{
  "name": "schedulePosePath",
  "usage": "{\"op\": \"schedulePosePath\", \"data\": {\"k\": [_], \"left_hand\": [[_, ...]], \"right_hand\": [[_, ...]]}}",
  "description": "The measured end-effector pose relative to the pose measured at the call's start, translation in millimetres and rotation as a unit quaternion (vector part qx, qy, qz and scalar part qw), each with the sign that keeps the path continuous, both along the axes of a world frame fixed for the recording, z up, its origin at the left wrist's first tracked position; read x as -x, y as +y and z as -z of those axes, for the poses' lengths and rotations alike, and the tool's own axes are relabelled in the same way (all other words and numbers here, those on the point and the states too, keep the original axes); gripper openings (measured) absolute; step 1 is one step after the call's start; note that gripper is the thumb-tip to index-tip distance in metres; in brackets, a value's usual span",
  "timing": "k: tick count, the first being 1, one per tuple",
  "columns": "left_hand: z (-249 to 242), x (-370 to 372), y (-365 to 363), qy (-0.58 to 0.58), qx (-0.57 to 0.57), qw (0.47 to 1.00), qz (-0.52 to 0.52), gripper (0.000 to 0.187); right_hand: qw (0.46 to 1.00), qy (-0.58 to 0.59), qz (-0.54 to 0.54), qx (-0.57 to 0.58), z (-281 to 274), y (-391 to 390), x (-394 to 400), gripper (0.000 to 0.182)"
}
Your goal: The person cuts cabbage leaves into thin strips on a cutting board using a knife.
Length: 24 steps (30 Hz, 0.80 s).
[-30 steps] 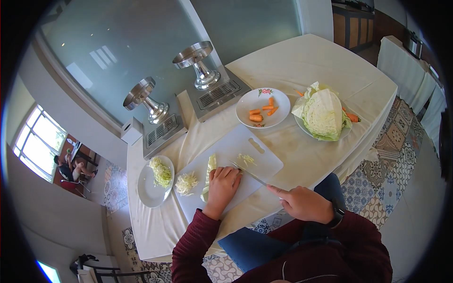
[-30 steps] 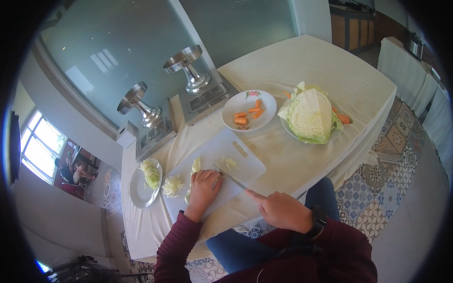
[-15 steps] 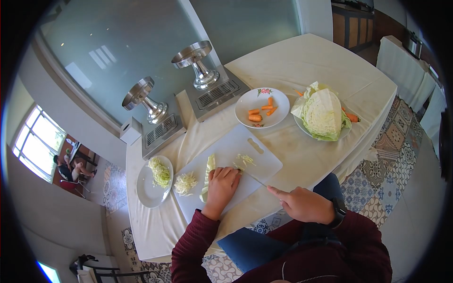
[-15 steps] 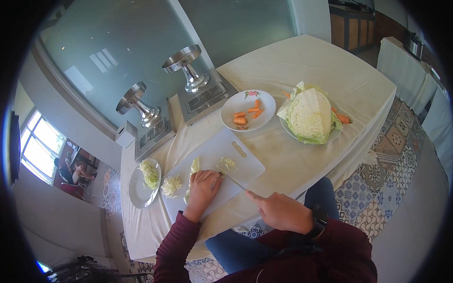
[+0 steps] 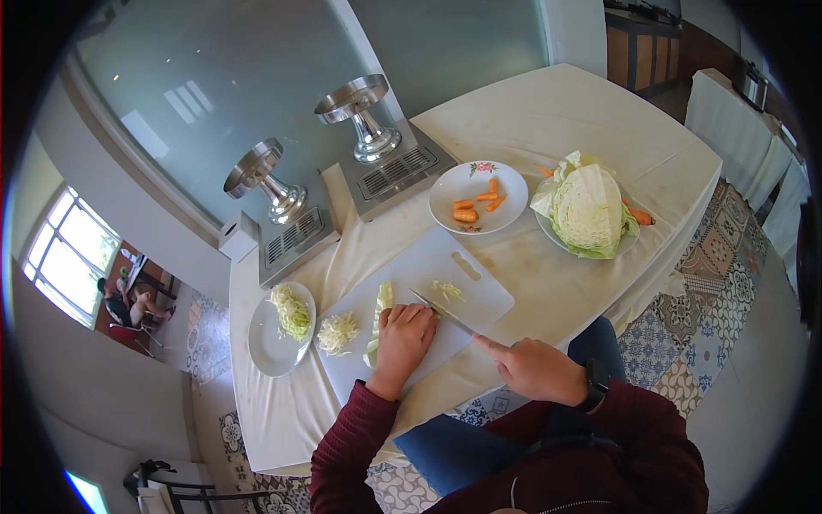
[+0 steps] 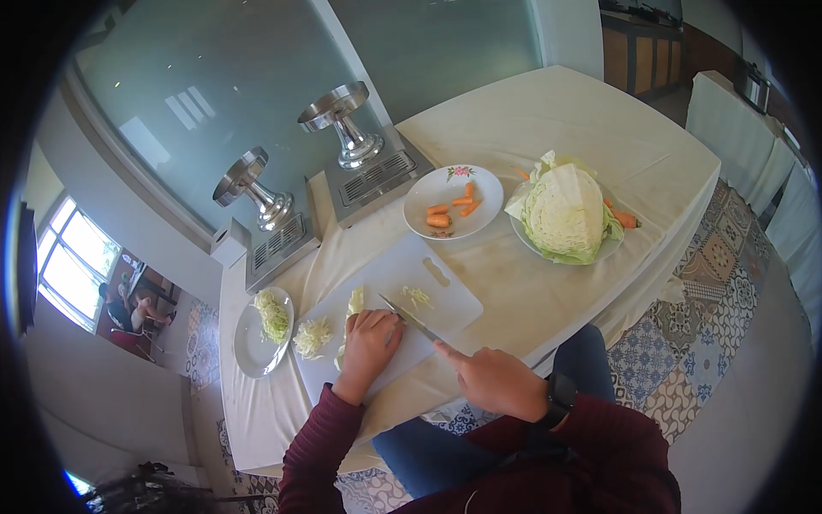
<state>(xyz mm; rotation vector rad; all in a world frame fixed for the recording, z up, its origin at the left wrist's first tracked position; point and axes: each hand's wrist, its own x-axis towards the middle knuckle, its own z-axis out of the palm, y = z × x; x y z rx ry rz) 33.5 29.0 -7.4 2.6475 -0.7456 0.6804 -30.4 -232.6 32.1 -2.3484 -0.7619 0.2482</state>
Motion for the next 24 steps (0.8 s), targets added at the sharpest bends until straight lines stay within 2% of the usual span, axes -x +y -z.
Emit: {"op": "schedulePosePath", "data": {"k": [19,24], "left_hand": [[-0.2,0.4,-0.7,0.009,0.009,1.0,-0.001,0.016],[0.6,-0.4,0.1,0.01,0.008,1.0,0.006,0.014]], "right_hand": [[0.998,0.009,0.027,-0.048,-2.2,-27.1,14.7,0.06],[0.998,0.031,0.046,-0.022,-10.6,-30.1,13.1,0.063]]}}
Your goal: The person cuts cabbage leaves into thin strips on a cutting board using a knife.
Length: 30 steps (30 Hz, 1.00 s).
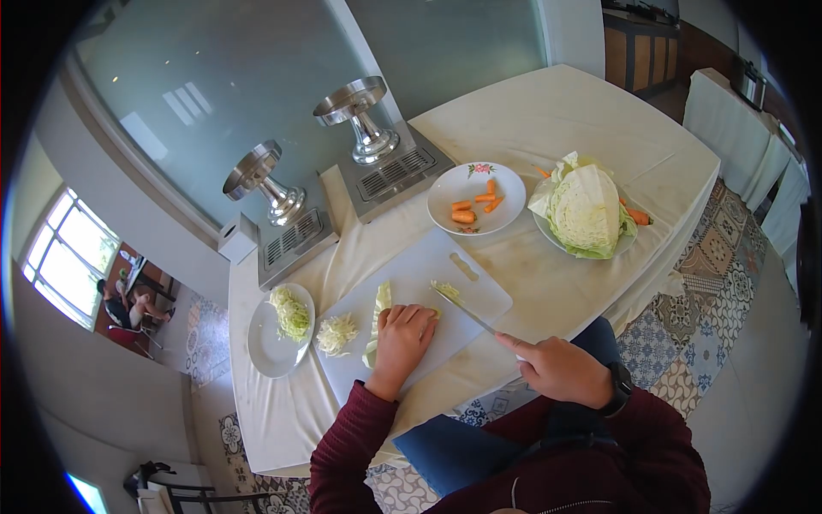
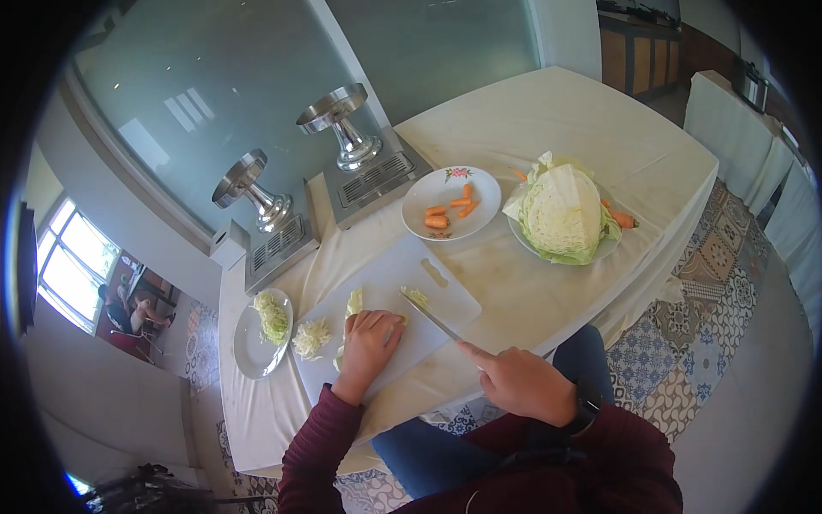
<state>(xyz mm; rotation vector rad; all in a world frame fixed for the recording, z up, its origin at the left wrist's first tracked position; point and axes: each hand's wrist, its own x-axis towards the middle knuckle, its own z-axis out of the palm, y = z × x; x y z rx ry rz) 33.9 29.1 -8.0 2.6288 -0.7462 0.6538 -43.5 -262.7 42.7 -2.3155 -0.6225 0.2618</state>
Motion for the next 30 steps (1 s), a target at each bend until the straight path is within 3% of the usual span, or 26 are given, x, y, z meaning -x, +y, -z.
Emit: {"op": "schedulePosePath", "data": {"k": [30], "left_hand": [[3.7,-1.7,1.0,-0.023,-0.004,1.0,-0.007,0.015]], "right_hand": [[0.997,-0.021,-0.044,-0.053,17.4,14.9,-5.0,0.063]]}}
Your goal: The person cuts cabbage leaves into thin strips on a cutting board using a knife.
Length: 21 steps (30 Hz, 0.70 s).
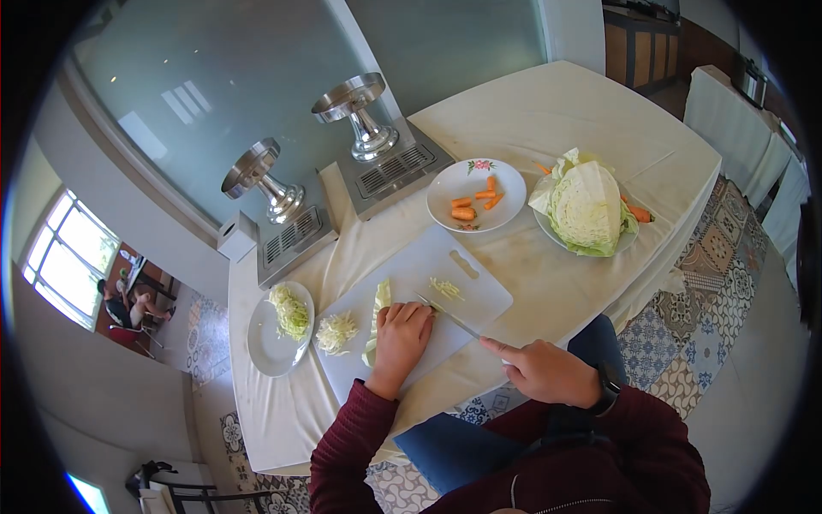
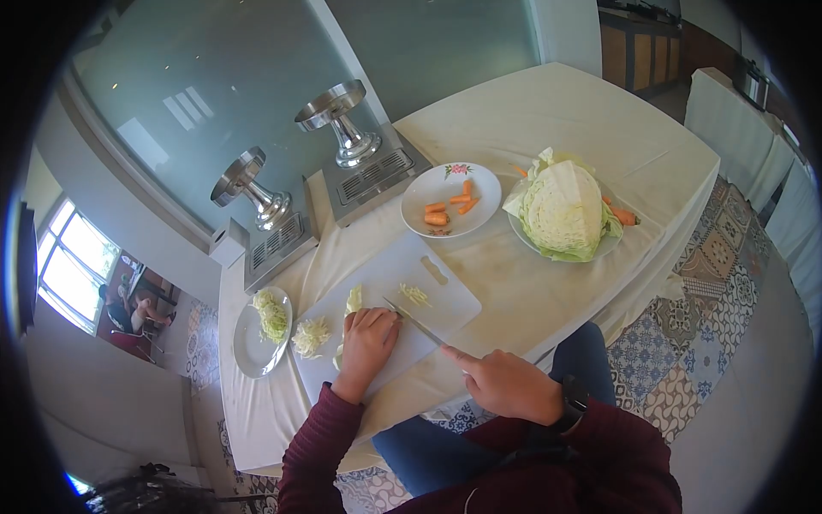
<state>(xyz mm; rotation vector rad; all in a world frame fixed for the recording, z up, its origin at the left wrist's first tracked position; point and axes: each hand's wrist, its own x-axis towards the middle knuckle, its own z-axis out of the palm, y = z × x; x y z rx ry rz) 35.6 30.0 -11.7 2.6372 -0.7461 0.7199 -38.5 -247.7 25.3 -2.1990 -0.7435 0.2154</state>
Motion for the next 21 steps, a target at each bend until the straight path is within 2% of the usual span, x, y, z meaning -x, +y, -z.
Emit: {"op": "schedulePosePath", "data": {"k": [7,10,21], "left_hand": [[-3.9,2.3,-2.0,0.022,0.007,1.0,-0.008,0.016],[-2.9,1.7,-1.8,0.02,0.009,1.0,-0.005,0.015],[-1.8,0.1,-2.3,0.02,0.01,1.0,0.006,0.015]], "right_hand": [[1.0,0.018,0.004,0.005,-6.2,-4.3,4.5,0.061],[0.999,0.002,-0.005,-0.034,-5.0,-9.7,8.0,0.06],[1.0,0.027,-0.004,0.003,-6.2,3.0,-10.5,0.059]]}}
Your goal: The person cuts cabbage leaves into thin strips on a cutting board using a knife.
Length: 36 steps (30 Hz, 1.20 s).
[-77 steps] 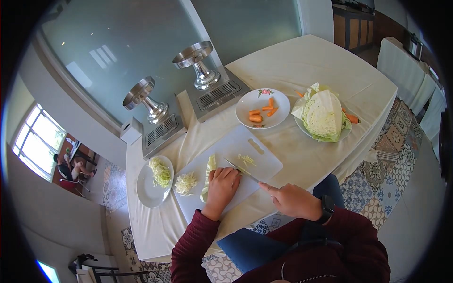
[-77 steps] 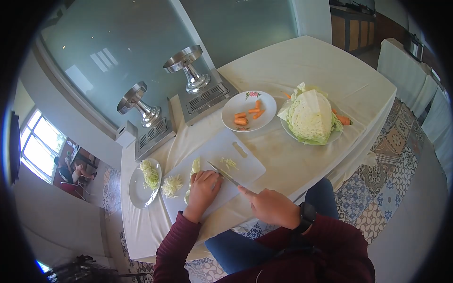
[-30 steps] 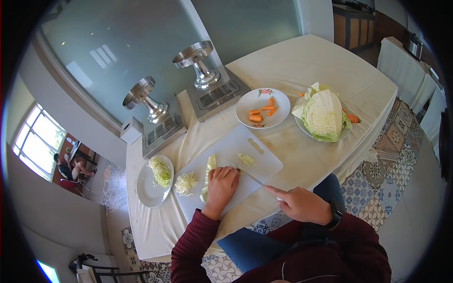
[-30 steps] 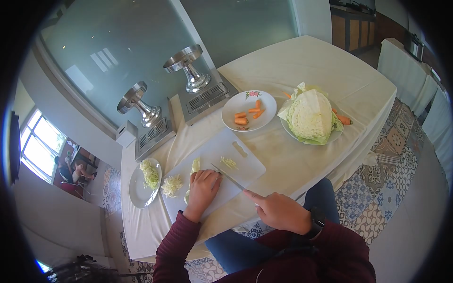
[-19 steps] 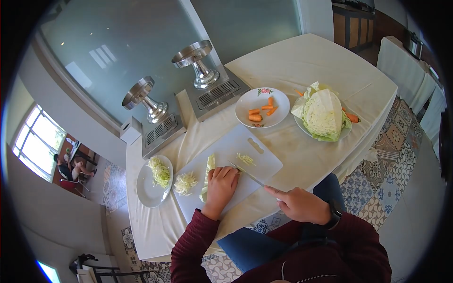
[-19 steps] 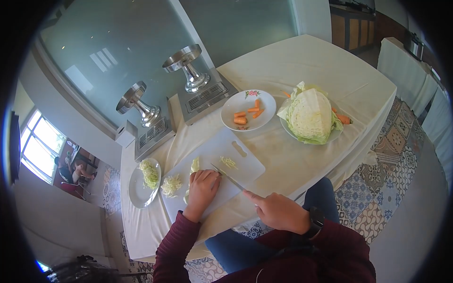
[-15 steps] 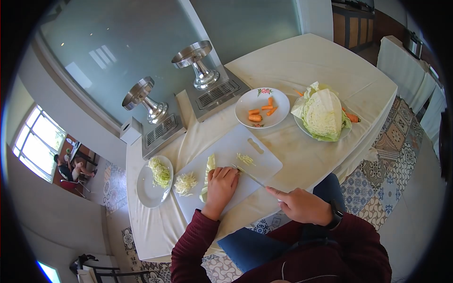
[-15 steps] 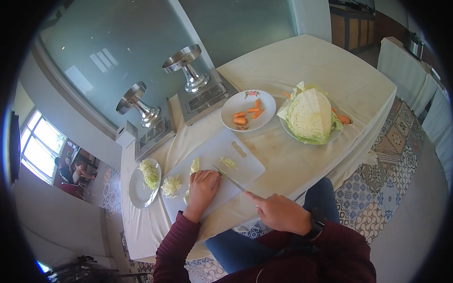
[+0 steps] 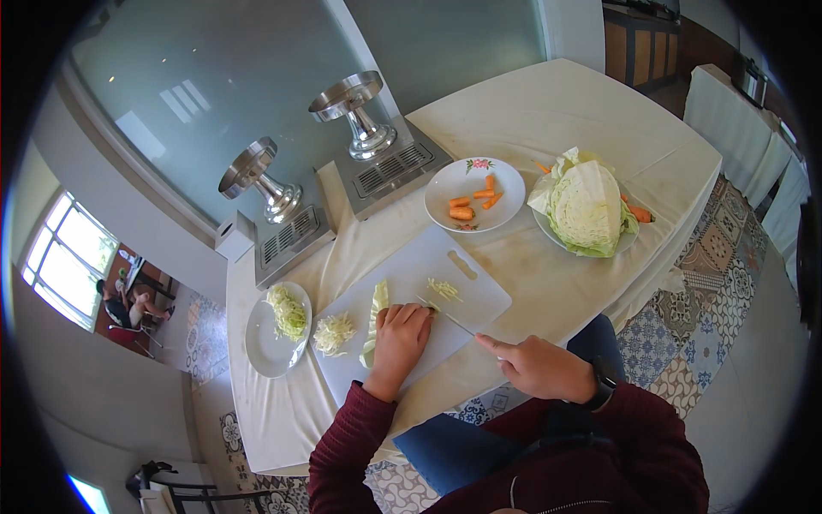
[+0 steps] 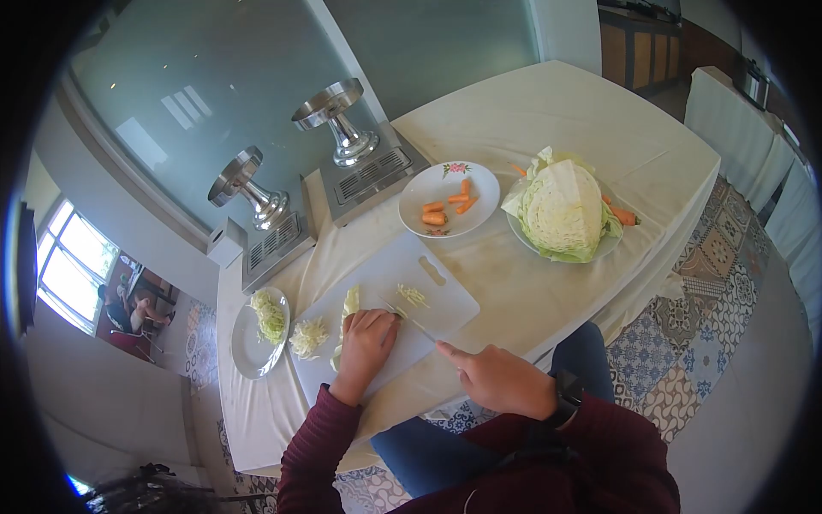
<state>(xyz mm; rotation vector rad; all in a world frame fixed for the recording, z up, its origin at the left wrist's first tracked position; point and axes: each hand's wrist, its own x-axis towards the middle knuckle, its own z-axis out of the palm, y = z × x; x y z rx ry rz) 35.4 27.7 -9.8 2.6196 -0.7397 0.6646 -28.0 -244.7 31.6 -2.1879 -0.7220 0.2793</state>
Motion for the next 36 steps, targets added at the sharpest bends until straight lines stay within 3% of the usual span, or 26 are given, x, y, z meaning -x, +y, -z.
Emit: {"op": "schedulePosePath", "data": {"k": [16,25,36], "left_hand": [[1.7,0.1,2.6,-0.02,-0.011,1.0,-0.01,0.014],[-3.2,2.3,0.9,-0.013,-0.005,1.0,-0.009,0.015],[-2.5,0.1,0.4,-0.011,0.011,1.0,-0.008,0.012]], "right_hand": [[0.997,-0.067,0.015,0.021,14.6,7.1,-1.1,0.06],[0.995,-0.055,0.027,0.074,-2.3,-6.0,6.8,0.061],[0.997,-0.038,0.039,0.057,-3.0,-7.4,1.2,0.06]]}}
